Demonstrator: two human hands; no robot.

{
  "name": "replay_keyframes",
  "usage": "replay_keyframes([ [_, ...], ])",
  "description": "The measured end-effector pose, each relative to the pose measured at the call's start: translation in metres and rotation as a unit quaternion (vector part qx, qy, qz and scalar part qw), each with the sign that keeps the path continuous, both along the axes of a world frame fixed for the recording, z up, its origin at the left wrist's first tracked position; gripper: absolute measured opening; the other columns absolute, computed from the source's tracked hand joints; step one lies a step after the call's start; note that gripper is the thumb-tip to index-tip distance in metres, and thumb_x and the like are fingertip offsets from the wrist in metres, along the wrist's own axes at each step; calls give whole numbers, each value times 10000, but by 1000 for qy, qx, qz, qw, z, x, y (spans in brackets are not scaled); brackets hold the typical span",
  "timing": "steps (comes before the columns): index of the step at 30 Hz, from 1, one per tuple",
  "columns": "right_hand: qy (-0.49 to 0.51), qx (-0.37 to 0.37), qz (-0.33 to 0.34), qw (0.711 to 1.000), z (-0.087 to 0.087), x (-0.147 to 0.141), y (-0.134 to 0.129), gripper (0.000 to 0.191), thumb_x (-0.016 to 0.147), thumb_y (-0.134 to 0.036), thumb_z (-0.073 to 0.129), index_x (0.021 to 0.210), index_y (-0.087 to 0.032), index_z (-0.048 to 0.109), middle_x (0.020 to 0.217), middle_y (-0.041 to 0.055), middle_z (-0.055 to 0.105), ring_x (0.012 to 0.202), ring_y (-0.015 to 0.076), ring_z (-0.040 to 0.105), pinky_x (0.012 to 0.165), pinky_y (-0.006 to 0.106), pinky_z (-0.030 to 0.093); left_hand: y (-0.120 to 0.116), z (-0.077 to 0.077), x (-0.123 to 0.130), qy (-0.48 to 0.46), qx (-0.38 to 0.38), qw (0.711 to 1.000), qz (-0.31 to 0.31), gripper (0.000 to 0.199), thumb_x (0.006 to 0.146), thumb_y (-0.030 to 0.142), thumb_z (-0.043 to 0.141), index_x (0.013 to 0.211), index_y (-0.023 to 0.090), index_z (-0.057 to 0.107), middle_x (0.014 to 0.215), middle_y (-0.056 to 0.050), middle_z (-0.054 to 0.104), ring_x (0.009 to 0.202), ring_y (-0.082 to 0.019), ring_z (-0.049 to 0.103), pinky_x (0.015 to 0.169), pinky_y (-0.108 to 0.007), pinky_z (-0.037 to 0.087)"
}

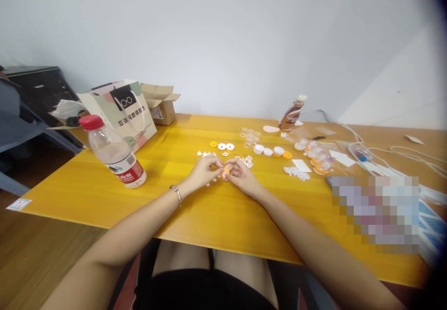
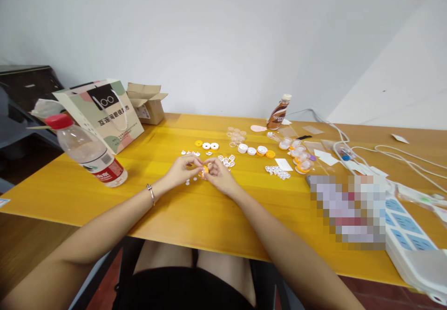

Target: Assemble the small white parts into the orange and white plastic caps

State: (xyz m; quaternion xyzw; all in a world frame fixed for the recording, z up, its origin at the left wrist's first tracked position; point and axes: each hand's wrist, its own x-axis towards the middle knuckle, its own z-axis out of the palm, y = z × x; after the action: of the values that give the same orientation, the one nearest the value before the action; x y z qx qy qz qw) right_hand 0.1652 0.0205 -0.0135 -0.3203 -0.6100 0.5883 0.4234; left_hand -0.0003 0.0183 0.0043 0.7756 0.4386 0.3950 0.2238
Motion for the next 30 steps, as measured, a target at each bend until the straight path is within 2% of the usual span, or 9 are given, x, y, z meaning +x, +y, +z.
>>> replay_keyframes([
  [9,14,-7,-4,1000,4,-1,-2,343,632,-252,655,893,-237,432,681,-65,505,630,92,567,687,285,475,0,-3,2,-51,-59,997,-9,138,729,250,569,686,121,591,769,-52,641,733,-129,589,711,-260,472],
  [21,18,-15,0,1000,2,0,-2,355,626,-232,661,893,-240,428,684,-69,495,623,83,552,667,265,461,-4,1,4,-45,-53,998,0,124,728,225,566,677,113,581,721,-37,624,625,-99,579,583,-213,485],
  [26,11,-7,-1,1000,-1,-1,0,351,624,-211,666,887,-239,436,664,-77,485,602,69,541,636,234,449,-1,-3,2,-51,-57,997,8,116,705,230,590,683,122,551,699,-18,605,626,-103,578,587,-222,482],
  [30,26,-18,7,999,-1,-1,-1,343,634,-222,665,892,-238,440,667,-76,493,611,69,552,671,246,465,1,-6,1,-68,-60,996,5,119,681,217,611,682,125,536,717,-18,601,680,-115,586,642,-239,480],
])
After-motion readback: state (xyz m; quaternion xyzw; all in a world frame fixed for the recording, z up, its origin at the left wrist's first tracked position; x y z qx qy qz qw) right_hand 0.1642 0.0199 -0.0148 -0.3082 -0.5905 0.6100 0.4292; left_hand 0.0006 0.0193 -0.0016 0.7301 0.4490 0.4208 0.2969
